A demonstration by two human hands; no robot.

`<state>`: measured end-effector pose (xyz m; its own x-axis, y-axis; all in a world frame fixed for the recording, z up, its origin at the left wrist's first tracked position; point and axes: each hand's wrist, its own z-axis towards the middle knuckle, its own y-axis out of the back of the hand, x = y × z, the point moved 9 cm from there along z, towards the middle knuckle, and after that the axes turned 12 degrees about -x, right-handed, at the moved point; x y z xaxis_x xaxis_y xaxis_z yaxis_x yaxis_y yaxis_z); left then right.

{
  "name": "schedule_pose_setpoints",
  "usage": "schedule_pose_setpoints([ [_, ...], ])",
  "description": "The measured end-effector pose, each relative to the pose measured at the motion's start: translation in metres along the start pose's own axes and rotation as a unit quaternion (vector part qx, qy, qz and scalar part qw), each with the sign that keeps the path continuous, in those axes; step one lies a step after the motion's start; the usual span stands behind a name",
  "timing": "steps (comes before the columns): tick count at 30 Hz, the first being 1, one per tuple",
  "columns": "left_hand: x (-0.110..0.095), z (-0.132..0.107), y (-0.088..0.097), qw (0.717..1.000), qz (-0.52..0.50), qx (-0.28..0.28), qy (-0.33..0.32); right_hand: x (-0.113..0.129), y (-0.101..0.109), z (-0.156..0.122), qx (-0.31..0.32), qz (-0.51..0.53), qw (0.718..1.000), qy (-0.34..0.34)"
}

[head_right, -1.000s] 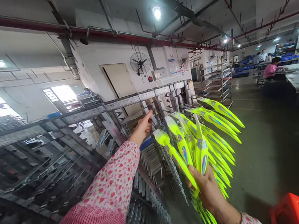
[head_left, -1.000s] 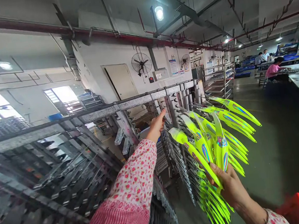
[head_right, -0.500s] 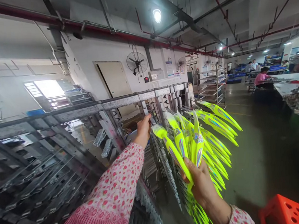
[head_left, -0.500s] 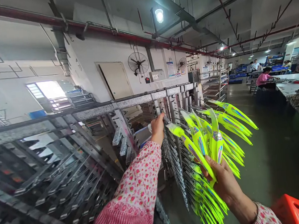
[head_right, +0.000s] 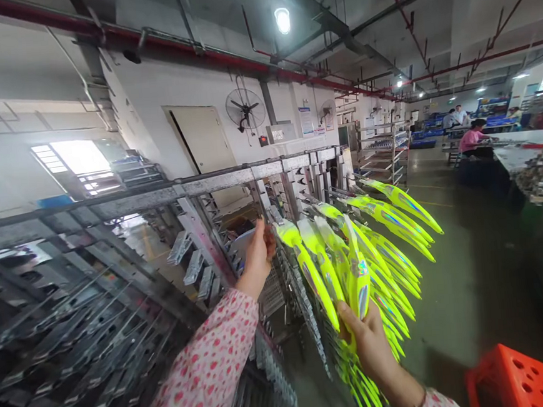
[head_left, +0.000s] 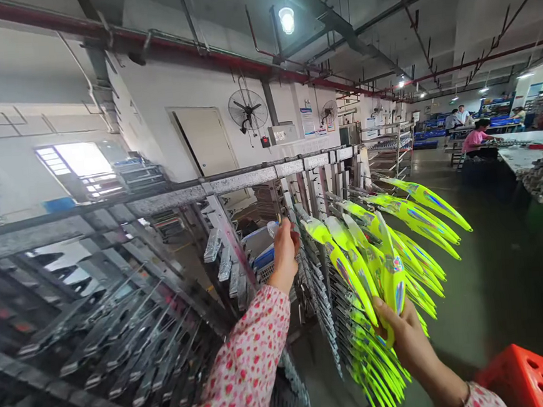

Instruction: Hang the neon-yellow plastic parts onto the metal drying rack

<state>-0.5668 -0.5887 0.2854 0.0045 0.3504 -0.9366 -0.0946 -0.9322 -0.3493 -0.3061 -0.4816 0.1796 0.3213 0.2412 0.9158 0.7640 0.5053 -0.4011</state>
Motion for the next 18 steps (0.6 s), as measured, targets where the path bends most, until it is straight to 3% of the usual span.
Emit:
schedule_pose_setpoints([
  [3,0.040,-0.002,0.016,0.995,0.087,0.019,0.041,-0.014,0.019,-0.002,0.033,-0.063,0.997,0.037],
  [6,0.067,0.002,0.017,0.985,0.138,0.065,0.078,-0.029,0.028,-0.007,0.047,-0.091,0.994,0.025],
  [13,0.055,0.018,0.003,0.986,0.154,0.067,0.006,-0.049,0.018,-0.020,0.073,-0.076,0.994,-0.037],
  [18,0.062,0.031,0.000,0.996,0.064,0.019,-0.058,-0.052,0.014,-0.026,0.077,-0.035,0.994,-0.066],
])
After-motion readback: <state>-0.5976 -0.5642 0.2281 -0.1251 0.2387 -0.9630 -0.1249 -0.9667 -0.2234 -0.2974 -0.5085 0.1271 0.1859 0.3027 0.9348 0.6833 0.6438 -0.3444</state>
